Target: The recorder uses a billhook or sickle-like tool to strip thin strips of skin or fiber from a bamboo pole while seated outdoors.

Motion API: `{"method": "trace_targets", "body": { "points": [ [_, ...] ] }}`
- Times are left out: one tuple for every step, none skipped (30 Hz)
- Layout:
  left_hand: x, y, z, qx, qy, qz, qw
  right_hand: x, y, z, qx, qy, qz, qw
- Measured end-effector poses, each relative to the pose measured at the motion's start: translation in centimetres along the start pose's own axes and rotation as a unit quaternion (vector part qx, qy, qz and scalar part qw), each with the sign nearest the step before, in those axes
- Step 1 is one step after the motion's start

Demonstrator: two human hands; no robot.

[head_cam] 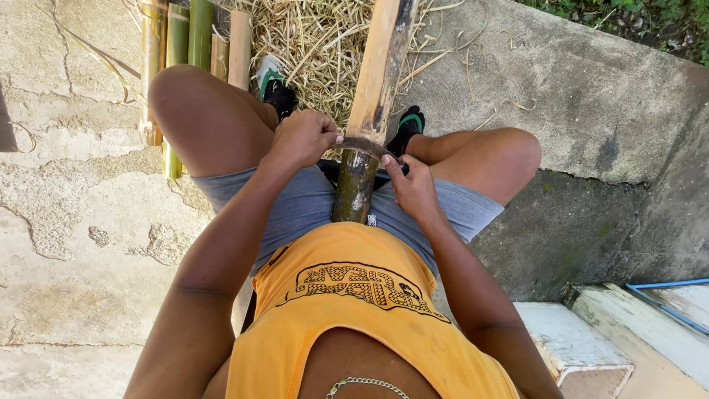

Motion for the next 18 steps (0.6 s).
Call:
{"method": "trace_targets", "body": {
  "points": [
    [0.6,-0.7,0.1,-0.001,-0.002,0.003,1.0,1.3,-0.1,0.3,-0.001,0.003,0.001,1.0],
    [1.0,-2.0,1.2,-0.001,-0.072,-0.036,0.997,2.6,0.3,0.7,0.012,-0.008,0.027,1.0],
    [1.2,-3.1,2.4,-0.001,-0.141,-0.076,0.987,3.7,0.6,1.0,0.025,-0.02,0.052,0.998],
    [2.2,-3.4,2.4,0.0,-0.142,-0.073,0.987,5.2,0.7,1.2,0.025,-0.017,0.053,0.998],
    [3.3,-4.1,3.0,-0.003,-0.172,-0.083,0.982,7.0,1.2,1.9,0.047,-0.031,0.064,0.996],
    [4.5,-4.9,3.6,-0.006,-0.201,-0.092,0.975,8.9,1.6,2.7,0.069,-0.045,0.075,0.994],
    [6.0,-5.5,4.1,-0.005,-0.205,-0.093,0.974,10.5,2.1,3.4,0.07,-0.044,0.079,0.993],
    [7.5,-5.9,4.8,-0.005,-0.214,-0.087,0.973,12.1,3.0,4.2,0.055,-0.052,0.105,0.992],
    [8.9,-6.2,5.3,-0.006,-0.222,-0.079,0.972,13.6,3.9,4.9,0.041,-0.057,0.129,0.989],
    [10.0,-6.9,6.2,-0.005,-0.225,-0.077,0.971,15.4,4.3,5.4,0.041,-0.054,0.131,0.989],
    [10.7,-7.7,7.2,-0.017,-0.246,-0.09,0.965,17.0,4.7,6.0,0.066,-0.049,0.142,0.986],
    [11.5,-8.5,8.2,-0.029,-0.268,-0.104,0.957,18.6,5.2,6.6,0.091,-0.045,0.153,0.983],
    [13.3,-8.3,8.2,-0.027,-0.269,-0.103,0.957,19.8,5.8,7.1,0.093,-0.043,0.154,0.983],
    [14.5,-8.8,8.9,0.003,-0.321,-0.141,0.937,21.1,6.4,7.6,0.081,-0.043,0.151,0.984],
    [15.7,-9.5,9.3,0.032,-0.371,-0.179,0.911,22.3,6.9,8.3,0.068,-0.045,0.148,0.986],
    [17.9,-8.9,9.1,0.033,-0.371,-0.179,0.911,23.3,7.1,8.6,0.07,-0.045,0.149,0.985],
    [20.6,-8.0,8.2,0.079,-0.328,-0.145,0.93,24.1,7.7,9.1,0.068,-0.059,0.172,0.981],
    [23.3,-7.0,7.3,0.124,-0.284,-0.11,0.944,24.9,8.3,9.5,0.065,-0.073,0.195,0.976]
  ]
}}
Point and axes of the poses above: each hand's wrist, its own x-axis towards the middle knuckle, its own z-axis out of the back of the hand, y = z × x, the point moved 8 cm from there along x, towards the middle knuckle, and after that the axes turned 1 degree about -y, right-handed, at the moved point
